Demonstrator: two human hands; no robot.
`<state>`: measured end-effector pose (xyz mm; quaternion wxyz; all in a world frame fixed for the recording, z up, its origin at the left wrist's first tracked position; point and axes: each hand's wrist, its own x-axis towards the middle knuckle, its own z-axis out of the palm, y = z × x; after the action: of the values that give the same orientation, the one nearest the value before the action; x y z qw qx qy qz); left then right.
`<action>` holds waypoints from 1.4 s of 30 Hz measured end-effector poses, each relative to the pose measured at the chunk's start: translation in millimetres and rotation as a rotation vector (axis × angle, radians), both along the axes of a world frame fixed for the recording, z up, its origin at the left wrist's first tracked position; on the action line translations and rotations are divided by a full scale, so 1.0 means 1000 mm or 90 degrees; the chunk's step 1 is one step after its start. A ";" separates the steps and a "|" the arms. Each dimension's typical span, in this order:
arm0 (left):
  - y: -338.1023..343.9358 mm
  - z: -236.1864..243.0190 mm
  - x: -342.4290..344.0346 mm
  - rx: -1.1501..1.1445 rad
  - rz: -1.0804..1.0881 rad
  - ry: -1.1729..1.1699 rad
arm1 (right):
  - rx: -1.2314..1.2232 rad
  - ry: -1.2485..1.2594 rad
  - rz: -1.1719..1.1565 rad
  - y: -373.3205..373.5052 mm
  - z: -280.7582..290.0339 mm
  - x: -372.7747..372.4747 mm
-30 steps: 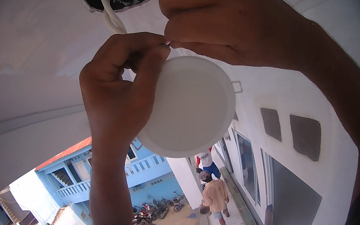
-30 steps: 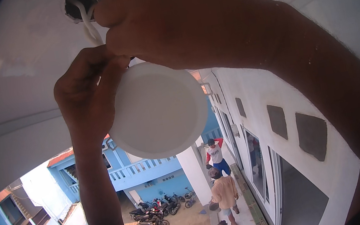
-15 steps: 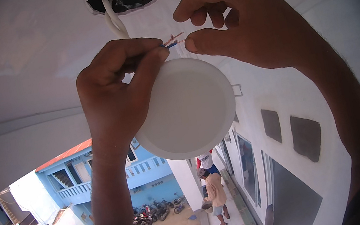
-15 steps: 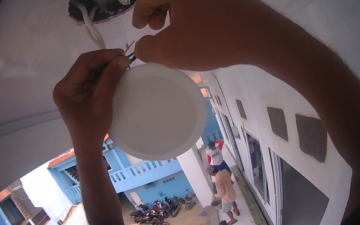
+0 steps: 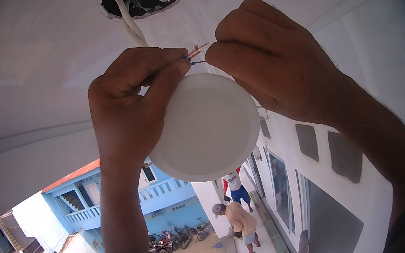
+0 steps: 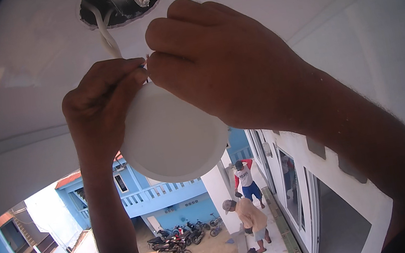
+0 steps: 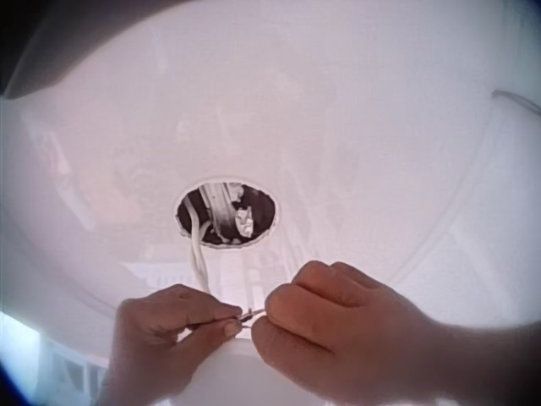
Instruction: The person strips the insulation from electrical wires using pliers and twists the exposed ends. They then connect the wires to a ceiling-mounted light fixture and secure the connections with electrical tape.
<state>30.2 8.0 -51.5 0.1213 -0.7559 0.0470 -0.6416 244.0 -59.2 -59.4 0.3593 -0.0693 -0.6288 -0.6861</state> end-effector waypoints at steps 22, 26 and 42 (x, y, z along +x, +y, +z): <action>0.005 -0.005 0.009 0.112 0.117 -0.012 | 0.010 -0.027 -0.029 -0.002 0.009 0.006; 0.006 -0.007 0.013 0.138 0.103 -0.005 | -0.041 0.024 -0.057 -0.010 0.007 0.008; 0.012 -0.003 0.007 0.221 0.125 0.055 | -0.249 -0.225 -0.019 -0.022 0.074 0.007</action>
<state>36.7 20.3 -54.5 0.3099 -0.7513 0.0881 -0.5760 251.5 -81.5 14.3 0.2134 -0.0256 -0.8014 -0.5582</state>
